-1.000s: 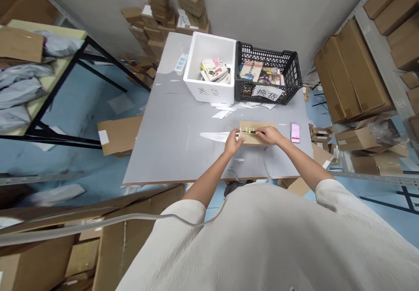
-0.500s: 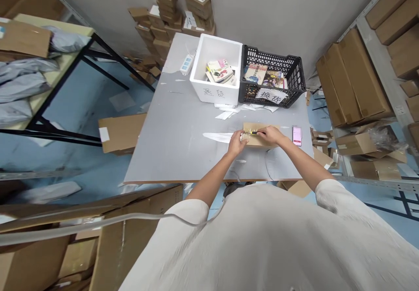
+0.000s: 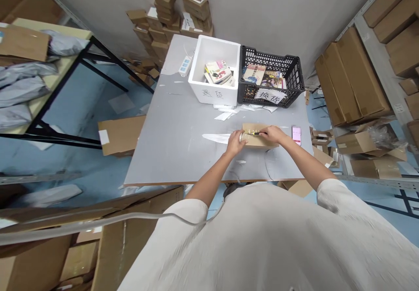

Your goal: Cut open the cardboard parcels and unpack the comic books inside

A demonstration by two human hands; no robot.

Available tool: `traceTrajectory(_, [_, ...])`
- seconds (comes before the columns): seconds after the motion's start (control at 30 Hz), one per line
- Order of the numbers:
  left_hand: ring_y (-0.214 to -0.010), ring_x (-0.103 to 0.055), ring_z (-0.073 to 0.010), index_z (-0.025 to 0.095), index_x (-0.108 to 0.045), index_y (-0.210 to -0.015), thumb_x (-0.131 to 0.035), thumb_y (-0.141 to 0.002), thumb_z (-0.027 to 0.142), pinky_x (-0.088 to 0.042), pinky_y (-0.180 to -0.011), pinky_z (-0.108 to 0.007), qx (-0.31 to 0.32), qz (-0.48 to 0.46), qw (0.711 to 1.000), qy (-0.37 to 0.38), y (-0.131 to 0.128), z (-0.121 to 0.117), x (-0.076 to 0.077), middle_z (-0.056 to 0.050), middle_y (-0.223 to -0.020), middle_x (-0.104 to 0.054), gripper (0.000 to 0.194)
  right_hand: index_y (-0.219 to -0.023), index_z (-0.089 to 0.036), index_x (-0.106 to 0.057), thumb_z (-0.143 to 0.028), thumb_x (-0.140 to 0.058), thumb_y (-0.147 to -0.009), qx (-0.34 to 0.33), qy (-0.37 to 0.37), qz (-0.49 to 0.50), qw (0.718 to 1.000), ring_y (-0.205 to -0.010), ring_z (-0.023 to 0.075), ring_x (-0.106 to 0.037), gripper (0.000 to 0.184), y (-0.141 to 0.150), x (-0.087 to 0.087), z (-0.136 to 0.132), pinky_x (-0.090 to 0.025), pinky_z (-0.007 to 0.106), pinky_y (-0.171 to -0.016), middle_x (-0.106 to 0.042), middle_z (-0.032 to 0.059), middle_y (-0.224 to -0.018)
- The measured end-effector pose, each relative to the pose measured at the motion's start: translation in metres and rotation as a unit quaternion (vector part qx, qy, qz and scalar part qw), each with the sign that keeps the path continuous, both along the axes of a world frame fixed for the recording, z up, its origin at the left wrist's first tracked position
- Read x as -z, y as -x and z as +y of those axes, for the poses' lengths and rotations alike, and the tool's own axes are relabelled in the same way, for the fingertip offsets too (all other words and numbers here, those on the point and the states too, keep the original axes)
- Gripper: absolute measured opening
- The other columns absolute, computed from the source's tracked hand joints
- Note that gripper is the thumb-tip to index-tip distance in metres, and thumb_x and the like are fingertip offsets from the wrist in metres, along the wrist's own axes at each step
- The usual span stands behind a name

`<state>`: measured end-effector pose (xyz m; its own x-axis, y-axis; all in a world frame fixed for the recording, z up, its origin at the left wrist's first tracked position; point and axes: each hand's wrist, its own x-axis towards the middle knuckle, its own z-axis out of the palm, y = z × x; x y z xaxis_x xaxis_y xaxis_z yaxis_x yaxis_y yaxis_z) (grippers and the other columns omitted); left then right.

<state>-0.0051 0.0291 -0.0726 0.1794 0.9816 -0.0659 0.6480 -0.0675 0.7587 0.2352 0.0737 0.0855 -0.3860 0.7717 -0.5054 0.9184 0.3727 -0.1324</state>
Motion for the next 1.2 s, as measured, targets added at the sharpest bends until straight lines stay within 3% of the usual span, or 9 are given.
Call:
traceTrajectory(0.13, [-0.165,-0.045,-0.0399,0.027,-0.064,-0.156,-0.073,-0.095,0.031,-0.043,-0.130,-0.058,0.032,0.047,0.998,-0.026,0.001,0.000,-0.009,-0.015,-0.178,-0.051,0.062,-0.131,-0.027,-0.086,-0.041,-0.046,-0.117,0.009,0.003,-0.024,1.000,-0.112,0.0288,-0.076,0.045,-0.016,-0.004,-0.002,-0.045,0.034,-0.082,-0.087,0.0108,-0.126])
traceTrajectory(0.27, [-0.172,-0.038,-0.0318,0.029,-0.057,-0.165,-0.057,-0.100,0.022,-0.029,-0.137,-0.057,0.124,0.067,0.989,-0.050,0.001,0.001,-0.022,-0.011,-0.178,-0.054,0.065,-0.131,-0.028,-0.086,-0.042,-0.047,-0.117,0.030,0.004,-0.059,0.998,-0.113,0.0287,-0.076,0.044,-0.037,-0.010,-0.004,-0.045,0.033,-0.082,-0.086,0.0108,-0.128])
traceTrajectory(0.5, [-0.174,-0.034,-0.0366,0.034,-0.059,-0.163,-0.057,-0.099,0.025,-0.025,-0.136,-0.064,0.099,0.093,0.991,-0.005,-0.001,0.004,-0.031,-0.009,-0.177,-0.057,0.065,-0.123,-0.028,-0.090,-0.043,-0.050,-0.114,0.078,-0.005,-0.104,0.991,-0.111,0.0302,-0.077,0.043,-0.107,-0.020,-0.008,-0.048,0.034,-0.084,-0.087,0.0121,-0.118])
traceTrajectory(0.77, [-0.166,-0.042,-0.0401,0.034,-0.065,-0.152,-0.059,-0.091,0.014,-0.027,-0.133,-0.072,0.100,0.135,0.986,-0.016,-0.007,0.002,-0.038,-0.013,-0.171,-0.059,0.064,-0.113,-0.028,-0.092,-0.044,-0.059,-0.108,0.127,-0.033,-0.023,0.991,-0.096,0.0298,-0.076,0.037,-0.166,-0.005,-0.019,-0.043,0.033,-0.070,-0.087,0.0112,-0.100])
traceTrajectory(0.9, [-0.161,-0.045,-0.0412,0.030,-0.067,-0.149,-0.062,-0.090,0.012,-0.032,-0.132,-0.069,0.123,0.171,0.977,-0.027,-0.025,0.001,-0.044,-0.018,-0.165,-0.060,0.062,-0.104,-0.022,-0.089,-0.043,-0.058,-0.110,0.176,-0.026,0.038,0.983,-0.084,0.0264,-0.075,0.038,-0.179,0.000,-0.023,-0.045,0.031,-0.069,-0.084,0.0108,-0.086])
traceTrajectory(1.0, [-0.152,-0.053,-0.0410,0.029,-0.068,-0.145,-0.070,-0.096,0.024,-0.038,-0.130,-0.063,0.174,0.181,0.968,-0.026,-0.051,0.004,-0.049,-0.017,-0.157,-0.062,0.050,-0.108,-0.019,-0.084,-0.043,-0.053,-0.114,0.245,0.016,0.129,0.961,-0.073,0.0211,-0.074,0.040,-0.181,0.002,-0.030,-0.050,0.028,-0.069,-0.081,0.0072,-0.081])
traceTrajectory(1.2, [-0.148,-0.058,-0.0418,0.025,-0.063,-0.151,-0.085,-0.095,0.035,-0.044,-0.127,-0.057,0.243,0.197,0.949,-0.042,-0.097,0.014,-0.052,-0.018,-0.155,-0.061,0.061,-0.111,-0.019,-0.076,-0.049,-0.066,-0.112,0.338,0.050,0.238,0.909,-0.065,0.0170,-0.076,0.032,-0.176,0.014,-0.043,-0.057,0.026,-0.063,-0.082,0.0068,-0.094])
